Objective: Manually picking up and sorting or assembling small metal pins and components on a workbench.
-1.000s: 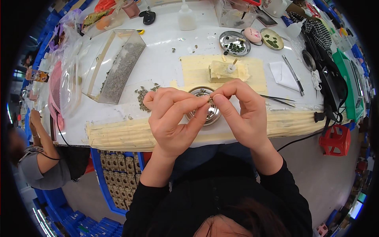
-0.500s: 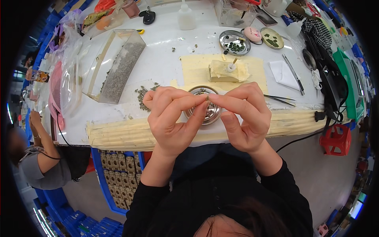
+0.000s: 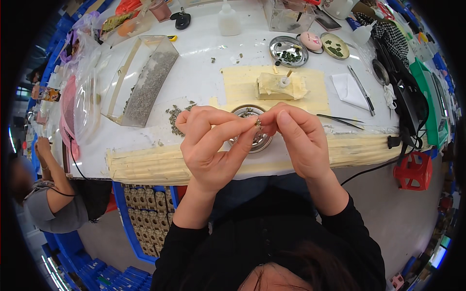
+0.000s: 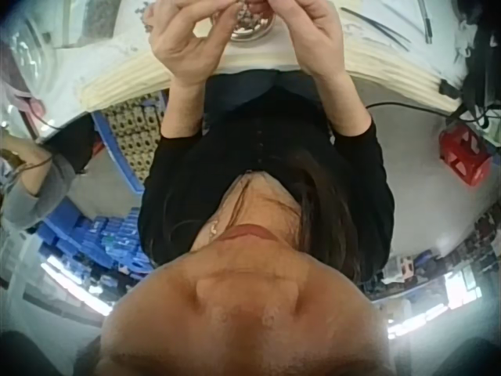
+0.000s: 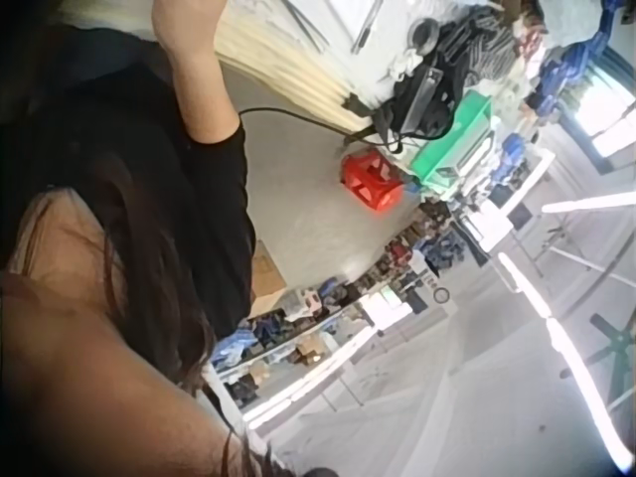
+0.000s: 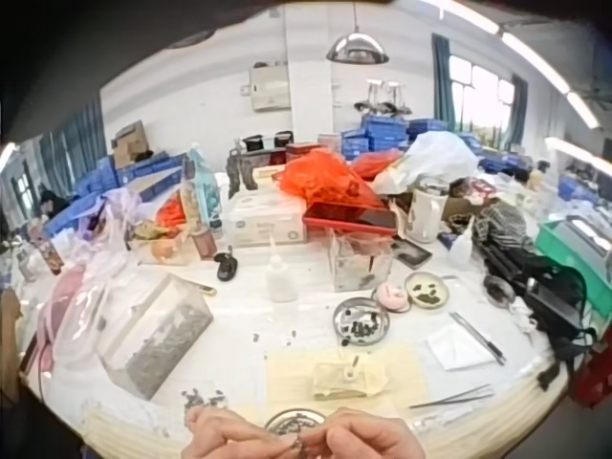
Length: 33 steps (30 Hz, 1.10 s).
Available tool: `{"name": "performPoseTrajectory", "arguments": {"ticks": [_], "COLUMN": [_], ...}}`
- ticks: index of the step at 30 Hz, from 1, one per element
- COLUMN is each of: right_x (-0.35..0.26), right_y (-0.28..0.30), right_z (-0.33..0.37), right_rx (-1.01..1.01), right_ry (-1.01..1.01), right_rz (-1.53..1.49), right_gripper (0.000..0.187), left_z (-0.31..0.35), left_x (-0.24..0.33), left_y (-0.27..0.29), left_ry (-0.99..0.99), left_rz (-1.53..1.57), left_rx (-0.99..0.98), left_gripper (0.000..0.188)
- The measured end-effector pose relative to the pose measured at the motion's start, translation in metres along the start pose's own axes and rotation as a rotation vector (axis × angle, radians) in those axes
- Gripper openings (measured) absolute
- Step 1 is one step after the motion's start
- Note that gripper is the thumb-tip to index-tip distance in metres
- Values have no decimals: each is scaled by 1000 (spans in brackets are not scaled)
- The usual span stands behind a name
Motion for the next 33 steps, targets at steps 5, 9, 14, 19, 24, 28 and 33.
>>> {"name": "performPoseTrajectory", "arguments": {"ticks": [5,9,14,19,24,28,33], "right_x": [-28,-38,-27,-38,-37,-41,-46], "right_y": [-6,-14,-6,-22,-27,-23,-28], "right_z": [5,8,6,11,18,21,18], "right_rx": [-15,-97,-6,-115,-133,-100,-162], "right_ry": [302,431,426,603,770,805,824], "right_rz": [392,619,603,809,1073,1118,1118], "right_gripper": [20,16,17,25,33,33,32], "left_z": [-1,-1,-1,-1,3,3,1], "left_x": [2,1,-1,-2,-10,-9,-5], "left_y": [0,0,-1,-1,-5,-5,-4], "left_ry": [2,2,25,31,131,125,56], "left_rz": [-45,-35,20,28,151,150,82], "left_rx": [-11,-12,-13,-19,-61,-64,-48], "left_gripper": [24,23,23,21,19,17,17]}}
Point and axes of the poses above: each hand's wrist, its own z-axis away from the middle knuckle, its own y-axis out of the back of the hand, x = y × z, the point moved 7 cm from there along -z, towards the middle knuckle, and after that the axes turned 13 degrees about -z, right-handed, at the moved point
